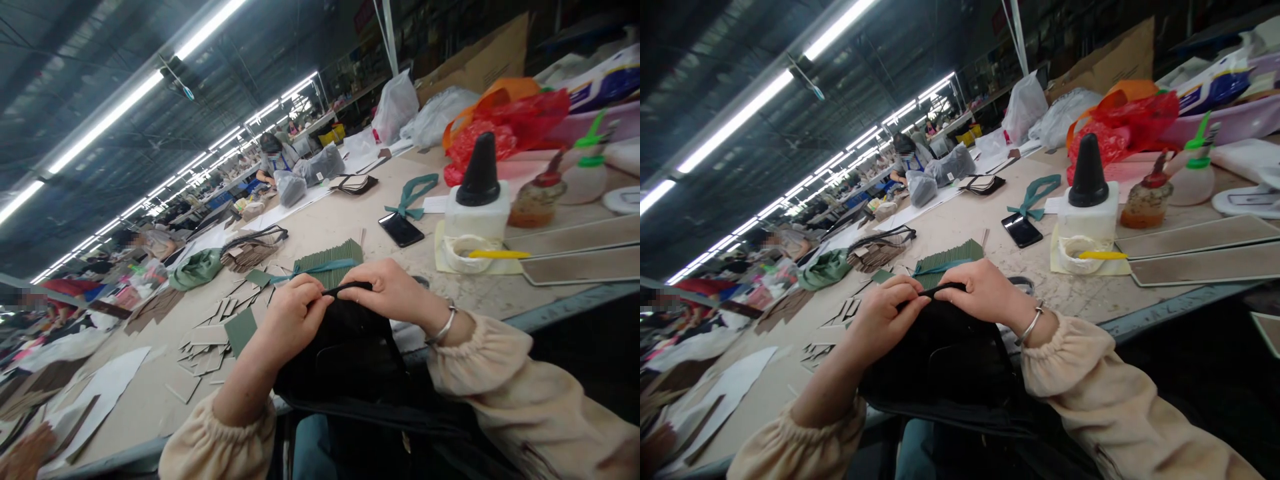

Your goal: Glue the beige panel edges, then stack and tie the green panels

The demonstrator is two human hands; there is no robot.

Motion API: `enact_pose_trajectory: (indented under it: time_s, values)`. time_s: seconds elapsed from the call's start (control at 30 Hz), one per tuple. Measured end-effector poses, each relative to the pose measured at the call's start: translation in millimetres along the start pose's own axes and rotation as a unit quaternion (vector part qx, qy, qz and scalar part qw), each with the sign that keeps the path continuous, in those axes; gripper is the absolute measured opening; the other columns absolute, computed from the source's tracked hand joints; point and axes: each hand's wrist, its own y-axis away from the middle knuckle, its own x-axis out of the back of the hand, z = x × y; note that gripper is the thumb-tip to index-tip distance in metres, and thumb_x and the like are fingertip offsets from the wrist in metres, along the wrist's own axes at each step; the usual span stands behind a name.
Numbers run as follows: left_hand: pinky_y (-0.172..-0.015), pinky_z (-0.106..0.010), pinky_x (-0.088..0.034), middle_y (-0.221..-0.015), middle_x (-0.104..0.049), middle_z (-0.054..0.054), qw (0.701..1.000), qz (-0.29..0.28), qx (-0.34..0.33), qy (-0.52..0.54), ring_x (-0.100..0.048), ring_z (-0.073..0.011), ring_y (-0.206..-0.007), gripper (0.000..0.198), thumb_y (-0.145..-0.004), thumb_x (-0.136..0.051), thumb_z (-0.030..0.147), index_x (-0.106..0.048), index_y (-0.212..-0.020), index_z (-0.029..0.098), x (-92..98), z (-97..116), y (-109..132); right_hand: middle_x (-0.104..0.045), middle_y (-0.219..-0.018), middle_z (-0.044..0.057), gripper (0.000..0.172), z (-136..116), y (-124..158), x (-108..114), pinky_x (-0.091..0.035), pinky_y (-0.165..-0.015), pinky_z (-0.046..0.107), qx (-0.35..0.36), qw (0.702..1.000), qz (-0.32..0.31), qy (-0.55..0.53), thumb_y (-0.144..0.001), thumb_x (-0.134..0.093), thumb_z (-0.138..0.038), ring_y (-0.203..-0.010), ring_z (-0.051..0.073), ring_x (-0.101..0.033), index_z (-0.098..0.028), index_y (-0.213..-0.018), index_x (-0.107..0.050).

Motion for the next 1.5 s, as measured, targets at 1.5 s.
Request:
enact_pose_trajectory:
  time_s: [1.5]
  values:
    - [-0.068,-0.029,-0.045,-0.076,-0.060,-0.005,0.995,0.007,0.080,-0.056,-0.058,-0.0163,-0.073,0.026,-0.091,-0.045,0.021,-0.055,-0.067,0.018,8.4,-17.7,35.8,-0.074,-0.087,0.002,0.017,-23.3,-1.2,-13.1,-0.020,-0.109,0.053,0.081,0.957,0.019,0.279,-0.090,-0.058,-0.035,-0.087,0.020,-0.063,-0.025,-0.089,-0.071]
